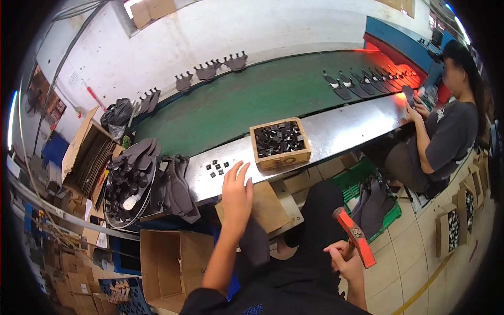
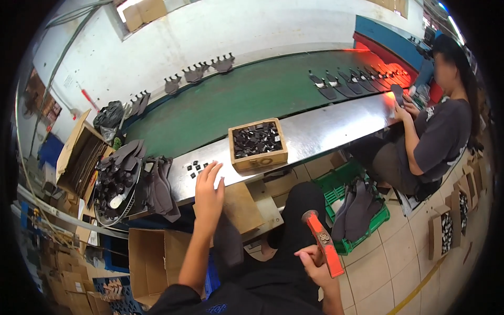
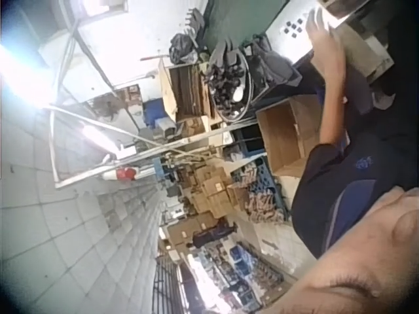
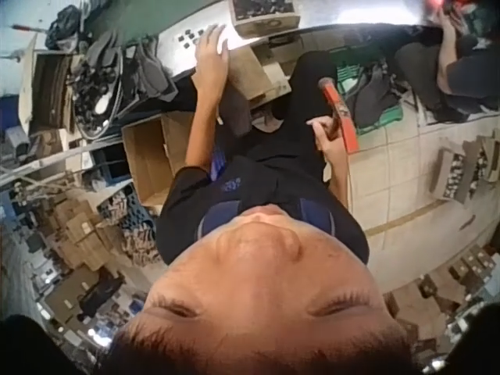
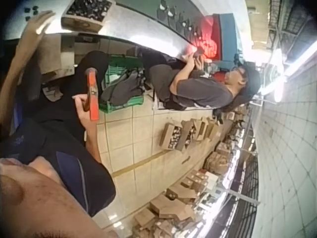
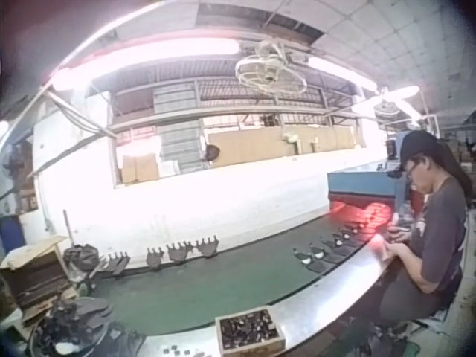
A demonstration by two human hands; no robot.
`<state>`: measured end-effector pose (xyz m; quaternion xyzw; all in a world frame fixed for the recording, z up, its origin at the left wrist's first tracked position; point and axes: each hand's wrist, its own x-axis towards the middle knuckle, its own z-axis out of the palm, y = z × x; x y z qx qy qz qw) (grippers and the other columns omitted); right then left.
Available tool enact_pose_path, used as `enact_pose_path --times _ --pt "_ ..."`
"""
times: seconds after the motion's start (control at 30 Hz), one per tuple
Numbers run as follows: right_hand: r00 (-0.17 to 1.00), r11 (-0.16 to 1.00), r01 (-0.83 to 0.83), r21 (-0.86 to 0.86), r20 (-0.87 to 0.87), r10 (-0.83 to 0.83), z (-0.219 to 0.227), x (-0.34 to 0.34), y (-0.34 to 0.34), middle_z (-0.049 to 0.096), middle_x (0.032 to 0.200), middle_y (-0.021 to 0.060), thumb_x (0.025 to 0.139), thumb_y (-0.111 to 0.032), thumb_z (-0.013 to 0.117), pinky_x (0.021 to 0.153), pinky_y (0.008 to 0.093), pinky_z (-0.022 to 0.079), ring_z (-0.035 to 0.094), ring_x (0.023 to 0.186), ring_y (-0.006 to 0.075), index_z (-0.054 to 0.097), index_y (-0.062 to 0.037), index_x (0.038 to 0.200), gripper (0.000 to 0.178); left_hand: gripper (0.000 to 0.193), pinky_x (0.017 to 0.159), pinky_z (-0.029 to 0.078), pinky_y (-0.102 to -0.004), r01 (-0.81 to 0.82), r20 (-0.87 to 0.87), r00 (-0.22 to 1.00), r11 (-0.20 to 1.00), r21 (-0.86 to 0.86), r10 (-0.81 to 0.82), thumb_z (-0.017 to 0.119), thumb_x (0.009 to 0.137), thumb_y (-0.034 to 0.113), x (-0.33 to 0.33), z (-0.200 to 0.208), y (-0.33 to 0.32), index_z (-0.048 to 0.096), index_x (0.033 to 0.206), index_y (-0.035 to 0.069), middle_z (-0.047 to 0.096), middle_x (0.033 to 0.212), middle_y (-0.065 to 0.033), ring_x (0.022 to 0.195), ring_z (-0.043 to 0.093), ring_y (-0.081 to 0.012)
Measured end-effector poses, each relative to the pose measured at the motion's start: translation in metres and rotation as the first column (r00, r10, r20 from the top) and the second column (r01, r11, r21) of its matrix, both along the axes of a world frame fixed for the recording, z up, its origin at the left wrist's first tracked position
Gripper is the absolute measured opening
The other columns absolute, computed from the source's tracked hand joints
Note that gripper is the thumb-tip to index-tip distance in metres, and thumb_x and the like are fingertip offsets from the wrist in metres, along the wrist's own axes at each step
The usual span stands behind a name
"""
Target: Assembling shoe components by attaching parts to soles using a hammer and wooden block.
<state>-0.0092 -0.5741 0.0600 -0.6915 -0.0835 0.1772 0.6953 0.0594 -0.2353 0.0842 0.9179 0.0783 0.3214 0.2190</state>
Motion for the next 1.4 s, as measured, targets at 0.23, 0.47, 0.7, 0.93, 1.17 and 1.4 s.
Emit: enact_pose_path --times 0.23,0.47,0.7,0.93,1.17,1.4 --pt "0.996 0.995 -0.056 0.08 0.074 0.05 0.002 0.037 0.041 0.047 0.051 -0.0017 0.098 -0.008 0.06 0.038 0.0224 0.035 0.042 0.038 0.0051 0.059 0.0009 0.086 0.016 0.014 0.078 0.056 -0.0437 0.141 -0.399 0.917 0.932 0.334 0.004 0.072 0.084 0.014 0.151 -0.016 0.05 0.074 0.095 0.005 0.07 0.092 -0.0142 0.091 0.067 -0.0331" --pt "0.997 0.981 -0.079 0.175 0.035 0.074 0.013 0.05 0.05 0.053 0.056 -0.0038 0.096 -0.01 0.065 0.043 0.0221 0.034 0.045 0.045 0.0026 0.066 -0.0005 0.089 0.012 0.022 0.068 0.056 -0.0402 0.099 -0.205 0.978 0.954 0.284 -0.04 0.078 0.082 0.017 0.146 -0.019 0.045 0.074 0.098 0.002 0.072 0.08 -0.0163 0.077 0.071 -0.0298" --pt "0.983 0.989 -0.112 0.098 0.155 0.096 0.053 0.082 0.055 0.041 0.057 -0.0079 0.094 -0.008 0.067 0.053 0.0215 0.03 0.035 0.054 0.0013 0.065 0.0018 0.122 0.029 0.023 0.073 0.051 -0.0239 0.298 0.169 0.943 0.507 -0.809 -0.285 0.075 0.09 0.008 0.038 0.058 -0.019 0.071 0.109 -0.003 0.071 0.091 -0.0039 0.079 0.063 -0.0097" --pt "0.948 0.864 -0.302 0.402 0.217 0.231 0.084 0.079 0.105 0.064 0.076 0.0061 0.094 -0.009 0.07 0.041 0.0193 0.035 0.046 0.045 0.0045 0.061 0.0012 0.121 0.03 0.023 0.082 0.056 -0.0262 0.434 0.39 0.889 0.165 -0.886 -0.241 0.076 0.086 -0.003 -0.068 0.072 -0.064 0.07 0.107 -0.003 0.072 0.099 -0.0095 0.089 0.069 -0.0134" --pt "0.912 0.88 -0.399 0.258 0.214 0.35 0.08 0.064 0.131 0.07 0.1 0.01 0.091 -0.008 0.074 0.044 0.0178 0.039 0.056 0.056 0.0052 0.065 -0.0004 0.113 0.025 0.018 0.085 0.054 -0.0276 0.491 0.433 0.861 0.217 -0.844 -0.265 0.074 0.088 -0.003 -0.096 0.034 -0.047 0.07 0.105 -0.003 0.065 0.115 -0.0133 0.103 0.064 -0.0167" --pt "0.886 0.888 -0.446 0.115 0.195 0.42 0.05 0.074 0.166 0.072 0.089 0.0055 0.091 -0.011 0.074 0.043 0.0183 0.037 0.051 0.051 0.004 0.068 0.0001 0.104 0.018 0.047 0.084 0.052 -0.0362 -0.107 0.107 0.982 0.93 -0.352 0.153 0.079 0.085 0.029 -0.072 -0.014 0.035 0.063 0.121 0.003 0.057 0.13 -0.0159 0.111 0.06 -0.028"
